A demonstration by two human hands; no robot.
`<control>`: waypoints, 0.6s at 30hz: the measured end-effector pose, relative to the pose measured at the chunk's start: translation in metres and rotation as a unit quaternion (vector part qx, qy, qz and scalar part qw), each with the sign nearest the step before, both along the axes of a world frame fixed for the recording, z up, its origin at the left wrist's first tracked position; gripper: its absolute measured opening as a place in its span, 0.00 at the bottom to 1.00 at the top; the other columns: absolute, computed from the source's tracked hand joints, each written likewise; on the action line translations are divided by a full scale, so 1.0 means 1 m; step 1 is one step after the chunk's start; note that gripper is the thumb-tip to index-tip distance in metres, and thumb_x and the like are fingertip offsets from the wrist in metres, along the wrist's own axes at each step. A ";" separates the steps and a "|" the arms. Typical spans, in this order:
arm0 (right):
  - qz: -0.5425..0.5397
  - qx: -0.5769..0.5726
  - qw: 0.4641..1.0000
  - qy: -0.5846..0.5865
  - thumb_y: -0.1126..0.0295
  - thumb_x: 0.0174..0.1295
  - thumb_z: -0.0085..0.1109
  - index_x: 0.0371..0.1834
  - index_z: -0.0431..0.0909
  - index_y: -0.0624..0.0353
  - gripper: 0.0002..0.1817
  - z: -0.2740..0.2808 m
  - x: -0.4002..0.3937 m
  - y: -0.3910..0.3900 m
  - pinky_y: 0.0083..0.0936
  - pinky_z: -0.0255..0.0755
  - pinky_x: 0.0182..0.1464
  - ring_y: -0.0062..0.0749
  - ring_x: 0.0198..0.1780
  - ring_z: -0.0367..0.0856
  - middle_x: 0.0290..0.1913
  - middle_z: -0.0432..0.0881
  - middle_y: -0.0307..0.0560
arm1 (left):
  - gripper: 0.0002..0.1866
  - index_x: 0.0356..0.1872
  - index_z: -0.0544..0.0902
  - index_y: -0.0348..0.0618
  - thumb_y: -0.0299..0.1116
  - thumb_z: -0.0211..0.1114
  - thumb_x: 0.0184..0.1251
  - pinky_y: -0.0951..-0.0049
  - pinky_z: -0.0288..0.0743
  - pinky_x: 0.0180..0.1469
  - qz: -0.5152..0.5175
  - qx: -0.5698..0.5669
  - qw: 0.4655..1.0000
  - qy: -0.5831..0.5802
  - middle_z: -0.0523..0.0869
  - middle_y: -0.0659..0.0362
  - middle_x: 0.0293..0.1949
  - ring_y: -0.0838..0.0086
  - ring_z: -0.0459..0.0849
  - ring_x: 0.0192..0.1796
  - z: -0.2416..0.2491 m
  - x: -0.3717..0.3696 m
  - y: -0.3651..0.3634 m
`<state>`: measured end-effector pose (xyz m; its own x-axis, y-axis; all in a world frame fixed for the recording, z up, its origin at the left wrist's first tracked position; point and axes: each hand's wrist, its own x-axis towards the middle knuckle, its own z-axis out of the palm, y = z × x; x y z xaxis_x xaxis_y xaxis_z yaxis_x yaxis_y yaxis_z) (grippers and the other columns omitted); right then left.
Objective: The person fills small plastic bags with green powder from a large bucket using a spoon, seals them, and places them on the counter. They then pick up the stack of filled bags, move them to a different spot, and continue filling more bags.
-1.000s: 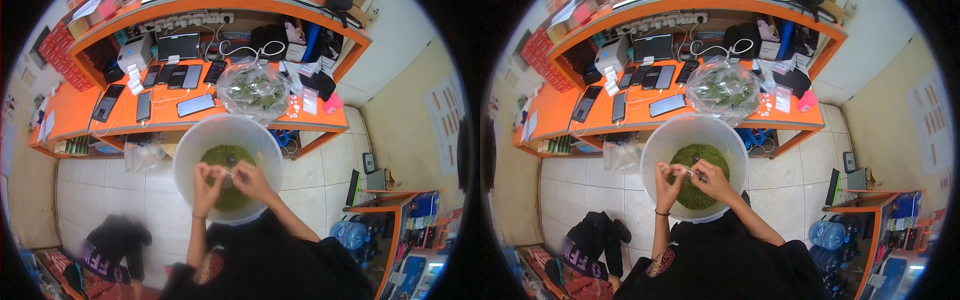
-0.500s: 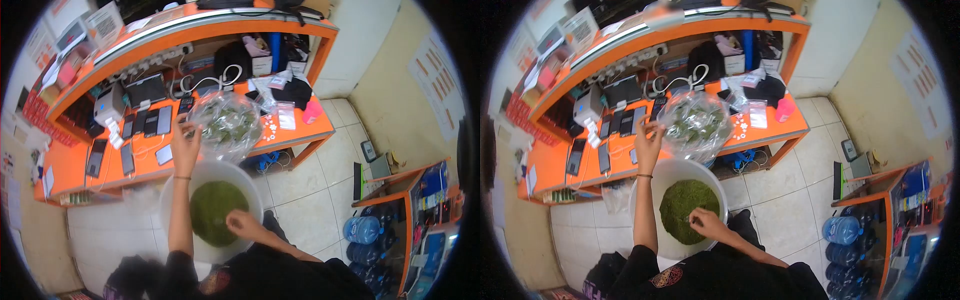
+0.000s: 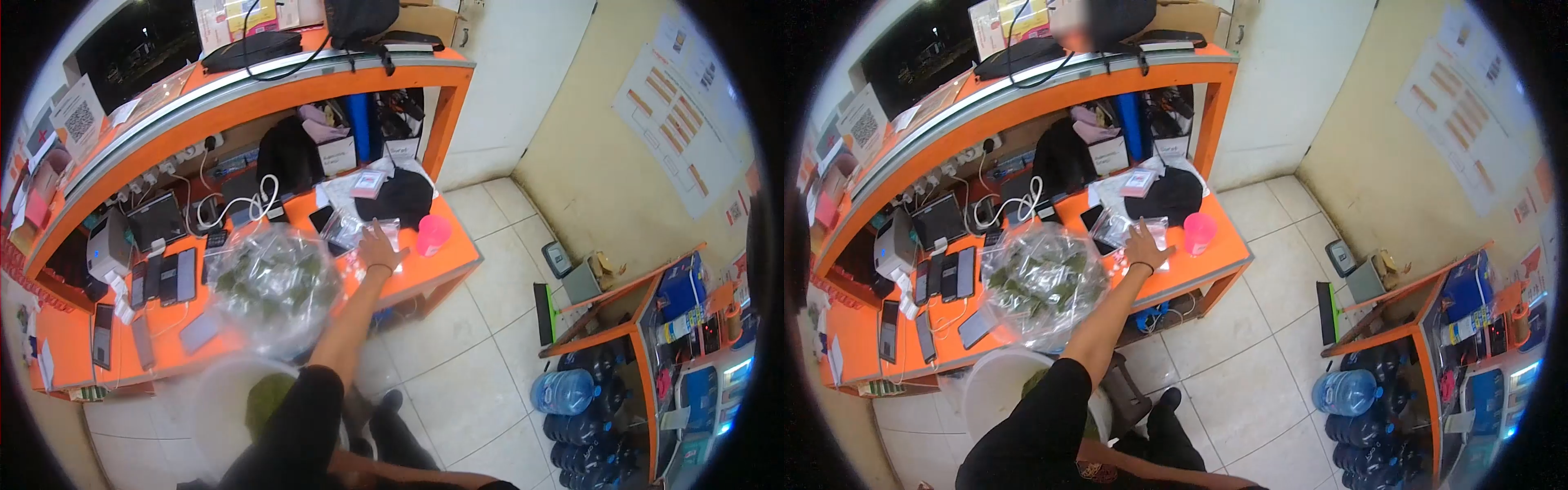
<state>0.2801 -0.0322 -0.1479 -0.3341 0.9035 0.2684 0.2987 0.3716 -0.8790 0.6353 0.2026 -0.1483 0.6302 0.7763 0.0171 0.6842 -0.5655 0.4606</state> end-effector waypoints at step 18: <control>-0.039 -0.138 0.989 -0.026 0.59 0.74 0.47 0.56 0.76 0.63 0.19 0.064 0.038 0.016 0.37 0.71 0.57 0.45 0.55 0.78 0.49 0.80 0.54 | 0.69 0.76 0.37 0.48 0.33 0.84 0.38 0.60 0.73 0.63 -0.189 -0.129 0.914 -0.336 0.78 0.42 0.56 0.55 0.78 0.60 0.100 -0.124 0.059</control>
